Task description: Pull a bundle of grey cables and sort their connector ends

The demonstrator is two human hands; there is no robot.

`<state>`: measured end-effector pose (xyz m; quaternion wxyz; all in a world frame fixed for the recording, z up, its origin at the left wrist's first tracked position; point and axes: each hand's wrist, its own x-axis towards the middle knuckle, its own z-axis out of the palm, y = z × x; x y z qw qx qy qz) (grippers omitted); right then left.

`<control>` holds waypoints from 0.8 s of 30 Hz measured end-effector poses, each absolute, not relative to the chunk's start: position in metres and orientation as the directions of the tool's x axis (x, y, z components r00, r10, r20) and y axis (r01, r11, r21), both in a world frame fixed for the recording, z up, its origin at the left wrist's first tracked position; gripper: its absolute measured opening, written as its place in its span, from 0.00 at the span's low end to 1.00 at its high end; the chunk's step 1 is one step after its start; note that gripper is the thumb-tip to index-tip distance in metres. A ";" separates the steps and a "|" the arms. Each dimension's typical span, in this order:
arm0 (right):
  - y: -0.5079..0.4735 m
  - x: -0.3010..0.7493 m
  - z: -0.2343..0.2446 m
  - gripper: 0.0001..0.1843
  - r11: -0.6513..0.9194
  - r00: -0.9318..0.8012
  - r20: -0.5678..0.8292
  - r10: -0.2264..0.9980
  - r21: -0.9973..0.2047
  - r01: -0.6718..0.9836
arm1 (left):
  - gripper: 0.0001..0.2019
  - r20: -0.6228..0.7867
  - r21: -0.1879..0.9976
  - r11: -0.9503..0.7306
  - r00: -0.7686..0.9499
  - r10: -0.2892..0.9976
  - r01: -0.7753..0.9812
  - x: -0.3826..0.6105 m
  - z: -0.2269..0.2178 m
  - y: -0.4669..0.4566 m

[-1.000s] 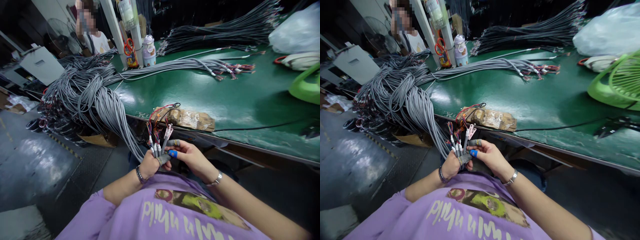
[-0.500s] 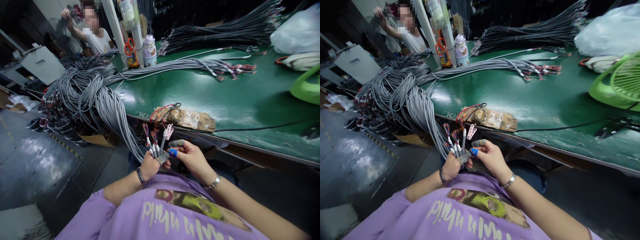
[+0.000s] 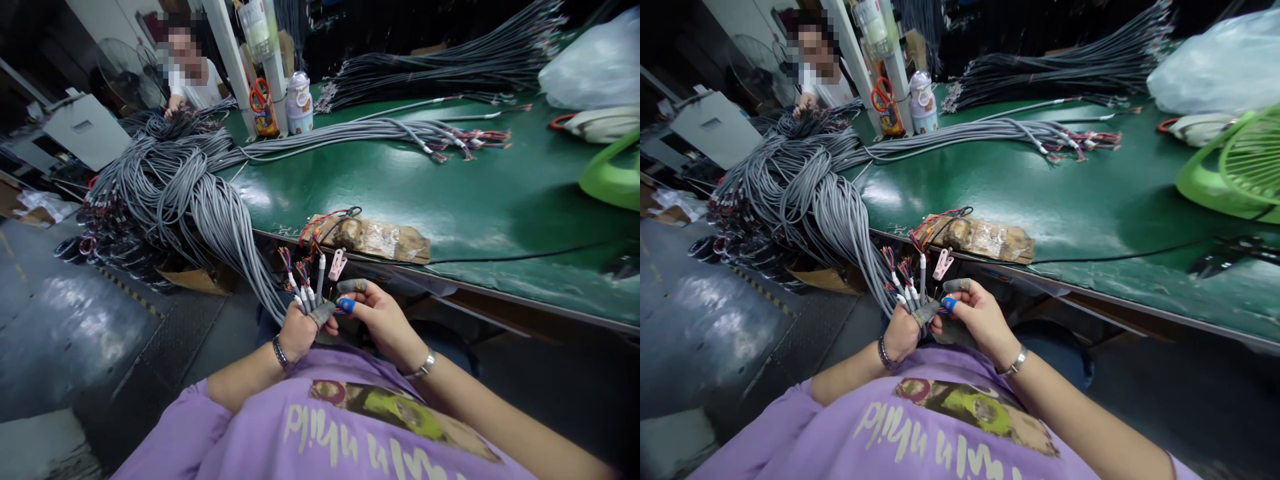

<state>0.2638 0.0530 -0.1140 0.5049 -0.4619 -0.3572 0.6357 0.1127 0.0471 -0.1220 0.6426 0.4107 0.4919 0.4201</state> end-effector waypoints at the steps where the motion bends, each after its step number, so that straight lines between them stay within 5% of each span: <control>1: 0.053 0.264 -0.114 0.17 -0.239 -0.060 -0.232 0.971 -0.913 -0.330 | 0.22 -0.281 0.940 0.304 0.155 0.947 -0.152 0.113 -0.122 0.047; 9: 0.068 0.278 -0.117 0.14 -0.288 0.028 -0.357 0.934 -0.795 -0.535 | 0.21 -0.328 0.895 0.354 0.137 0.935 -0.272 0.112 -0.104 0.046; 15: 0.090 0.278 -0.106 0.19 -0.515 -0.328 -0.399 0.856 -0.707 -0.485 | 0.23 -0.354 0.850 0.410 0.219 0.909 -0.332 0.120 -0.085 0.054; 18: 0.096 0.271 -0.100 0.22 -0.409 -0.357 -0.271 0.894 -0.818 -0.405 | 0.23 -0.366 0.842 0.428 0.234 0.901 -0.330 0.123 -0.085 0.060; 24: 0.100 0.261 -0.108 0.27 -0.124 -0.007 -0.127 0.992 -0.949 -0.291 | 0.22 -0.372 0.838 0.425 0.211 0.904 -0.342 0.126 -0.093 0.065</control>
